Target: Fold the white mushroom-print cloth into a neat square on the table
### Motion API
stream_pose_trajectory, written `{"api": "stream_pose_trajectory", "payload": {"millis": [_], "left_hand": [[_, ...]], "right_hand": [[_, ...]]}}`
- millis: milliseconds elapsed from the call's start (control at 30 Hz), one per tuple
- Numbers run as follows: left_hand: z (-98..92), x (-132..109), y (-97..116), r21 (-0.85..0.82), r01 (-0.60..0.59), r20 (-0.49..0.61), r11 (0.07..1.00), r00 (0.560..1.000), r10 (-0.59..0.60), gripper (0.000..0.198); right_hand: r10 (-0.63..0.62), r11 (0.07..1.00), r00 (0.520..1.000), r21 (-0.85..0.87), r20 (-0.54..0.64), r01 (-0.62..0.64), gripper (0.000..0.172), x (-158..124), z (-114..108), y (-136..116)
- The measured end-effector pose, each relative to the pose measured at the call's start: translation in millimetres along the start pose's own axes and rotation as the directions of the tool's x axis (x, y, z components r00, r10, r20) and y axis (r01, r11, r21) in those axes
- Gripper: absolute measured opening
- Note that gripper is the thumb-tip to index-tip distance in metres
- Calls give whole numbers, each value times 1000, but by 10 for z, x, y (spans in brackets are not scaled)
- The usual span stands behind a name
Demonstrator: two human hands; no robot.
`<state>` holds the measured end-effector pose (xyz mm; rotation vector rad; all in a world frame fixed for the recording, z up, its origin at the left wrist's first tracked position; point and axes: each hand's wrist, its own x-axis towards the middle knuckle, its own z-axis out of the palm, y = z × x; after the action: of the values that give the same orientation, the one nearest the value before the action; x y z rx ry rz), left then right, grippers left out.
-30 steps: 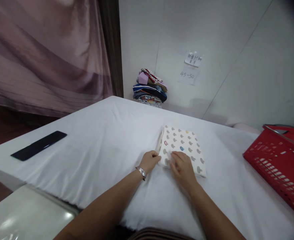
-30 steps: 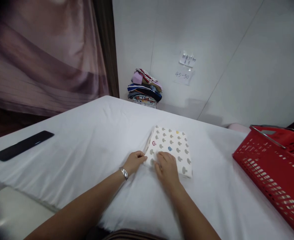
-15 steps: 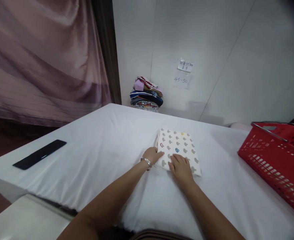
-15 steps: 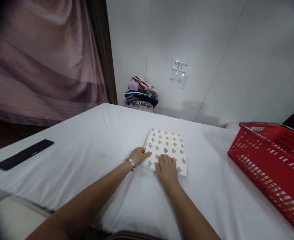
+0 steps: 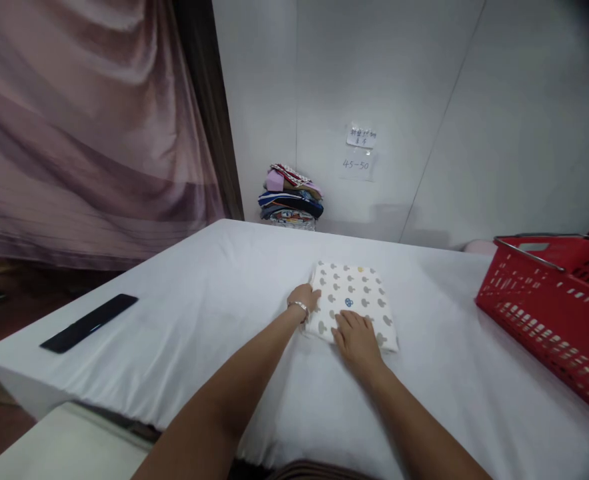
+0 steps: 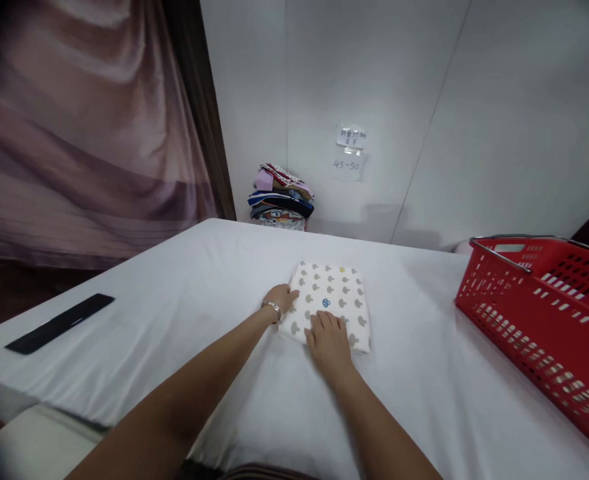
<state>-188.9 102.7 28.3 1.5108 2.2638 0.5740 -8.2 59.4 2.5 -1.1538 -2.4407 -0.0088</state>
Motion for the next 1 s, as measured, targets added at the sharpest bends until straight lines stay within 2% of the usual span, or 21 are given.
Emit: {"api": "stream_pose_trajectory", "payload": {"millis": [167,267,300,367,433,467,567,667,733,833,900,1000], "left_hand": [[13,-9,-2,79,22,-17,997,1000,-21,35],[-36,-12,75,107,9,-49,994,999,-4,35],[-41,-16,116,124,-26,-80,992,996,36,37],[-16,-32,192,186,-166,-125,968,974,191,46],[52,-53,226,250,-297,-67,921,944,323,53],[95,-61,222,262,-324,-3,909,942,336,56],[200,-59,157,245,-279,151,929,957,247,60],[230,-40,103,231,-270,172,935,957,234,64],[221,-35,96,231,-268,176,935,957,231,65],[208,-37,95,217,-268,171,939,957,233,66],[215,-34,84,194,-276,168,941,955,245,66],[246,-16,52,164,-286,159,944,952,261,66]], "right_hand": [[-12,1000,1000,20,13,12,30,-14,-6,16],[-5,1000,1000,23,12,5,28,7,-20,8],[-3,1000,1000,24,13,3,28,15,-26,5],[-2,1000,1000,29,18,1,28,26,-33,0],[0,999,1000,37,29,-1,29,20,-31,-1],[3,999,999,42,38,-5,30,11,-29,-2],[19,997,997,73,73,-24,33,-12,-48,-3],[16,988,990,151,139,-37,31,68,-155,24],[31,982,987,181,156,-60,33,217,-268,99],[130,981,984,127,119,-145,45,503,-376,331],[221,970,963,68,154,-234,54,645,-330,539],[370,918,882,32,293,-396,59,712,-105,833]]}}
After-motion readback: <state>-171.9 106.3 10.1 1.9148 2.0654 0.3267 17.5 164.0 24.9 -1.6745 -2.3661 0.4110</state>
